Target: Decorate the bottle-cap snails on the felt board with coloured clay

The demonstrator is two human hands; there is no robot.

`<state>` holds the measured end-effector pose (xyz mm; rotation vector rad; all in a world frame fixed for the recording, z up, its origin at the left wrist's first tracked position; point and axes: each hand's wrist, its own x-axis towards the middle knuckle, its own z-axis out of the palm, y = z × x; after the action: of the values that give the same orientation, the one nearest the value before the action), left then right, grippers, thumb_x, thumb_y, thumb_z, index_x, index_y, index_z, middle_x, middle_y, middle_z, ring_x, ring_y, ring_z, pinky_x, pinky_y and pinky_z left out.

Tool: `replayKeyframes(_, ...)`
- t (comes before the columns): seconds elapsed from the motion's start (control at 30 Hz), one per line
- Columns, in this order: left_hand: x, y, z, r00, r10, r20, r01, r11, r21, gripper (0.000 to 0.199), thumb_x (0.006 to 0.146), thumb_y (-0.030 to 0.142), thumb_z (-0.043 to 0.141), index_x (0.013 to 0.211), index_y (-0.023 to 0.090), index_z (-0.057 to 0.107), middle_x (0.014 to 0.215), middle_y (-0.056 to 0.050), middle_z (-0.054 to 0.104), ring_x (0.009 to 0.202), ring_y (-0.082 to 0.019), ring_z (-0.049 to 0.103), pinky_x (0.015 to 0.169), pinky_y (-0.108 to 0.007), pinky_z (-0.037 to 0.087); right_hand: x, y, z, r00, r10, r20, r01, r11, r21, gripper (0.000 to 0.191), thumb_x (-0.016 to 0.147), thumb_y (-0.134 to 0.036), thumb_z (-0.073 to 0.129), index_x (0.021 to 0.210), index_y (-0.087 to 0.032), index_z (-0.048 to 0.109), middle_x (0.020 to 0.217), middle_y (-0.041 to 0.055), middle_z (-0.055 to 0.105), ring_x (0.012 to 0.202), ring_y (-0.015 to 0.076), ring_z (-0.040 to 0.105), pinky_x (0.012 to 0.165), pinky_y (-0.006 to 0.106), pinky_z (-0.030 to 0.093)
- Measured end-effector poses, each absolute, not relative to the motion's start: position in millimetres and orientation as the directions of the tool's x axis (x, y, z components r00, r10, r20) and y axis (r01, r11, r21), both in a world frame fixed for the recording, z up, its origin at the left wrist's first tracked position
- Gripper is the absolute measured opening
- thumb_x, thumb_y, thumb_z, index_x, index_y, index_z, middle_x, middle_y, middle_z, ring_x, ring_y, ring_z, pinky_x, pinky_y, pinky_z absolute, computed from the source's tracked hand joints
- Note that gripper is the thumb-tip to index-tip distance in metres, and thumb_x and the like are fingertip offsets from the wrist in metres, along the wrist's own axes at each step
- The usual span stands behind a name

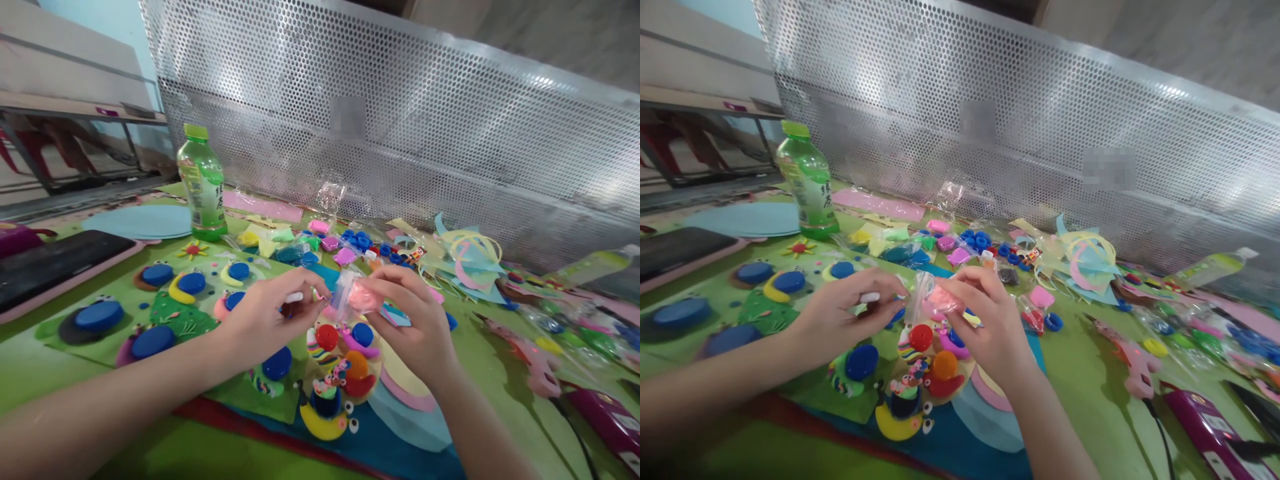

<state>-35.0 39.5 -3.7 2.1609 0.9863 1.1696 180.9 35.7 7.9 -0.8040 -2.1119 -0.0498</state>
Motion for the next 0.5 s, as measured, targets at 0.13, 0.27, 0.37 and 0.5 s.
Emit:
replayKeyframes(0.13,-35.2,39.6,-3.4,0.378,0.758,0.531,0.343,-0.647,0.681,0.005,0.082,0.022,0.052,0.084,0.020,0.056,0.071,0.002,0.057,0.058,-0.009,0.046,0.052,-0.017,0.038,179.0,34.5,6.5,-0.466,0.501,0.729,0.534,0.816,-0.220,0.024,0.087,-0.014,0.052,0.109,-0.024,0.056,0.102,0.0052,0.050,0.093,0.0169,0.052,0.073,0.027,0.049)
replayKeyframes(0.27,-35.0,36.3,-0.2,0.384,0.769,0.511,0.322,-0.630,0.707,0.008,0.084,0.023,0.050,0.084,0.020,0.057,0.066,0.004,0.055,0.055,-0.008,0.046,0.051,-0.016,0.038,179.8,35.2,4.4,-0.480,0.511,0.713,0.562,0.803,-0.196,0.026,0.087,-0.012,0.051,0.111,-0.022,0.055,0.102,0.0062,0.049,0.092,0.0173,0.052,0.069,0.026,0.050)
replayKeyframes(0.37,-34.6,36.0,2.1,0.389,0.786,0.480,0.348,-0.608,0.713,0.012,0.085,0.027,0.050,0.085,0.021,0.060,0.071,0.003,0.060,0.053,-0.007,0.046,0.048,-0.015,0.036,180.0,34.7,5.5,-0.486,0.505,0.714,0.561,0.806,-0.188,0.027,0.086,-0.010,0.052,0.110,-0.022,0.056,0.100,0.0059,0.048,0.089,0.0170,0.052,0.069,0.026,0.049)
replayKeyframes(0.5,-33.4,37.4,5.5,0.420,0.825,0.378,0.405,-0.544,0.735,0.018,0.085,0.025,0.047,0.078,0.018,0.062,0.055,0.005,0.052,0.045,-0.006,0.044,0.043,-0.015,0.032,178.5,32.8,8.3,-0.495,0.492,0.716,0.538,0.821,-0.193,0.029,0.084,-0.006,0.050,0.107,-0.022,0.058,0.100,0.0053,0.048,0.086,0.0153,0.051,0.071,0.026,0.047)
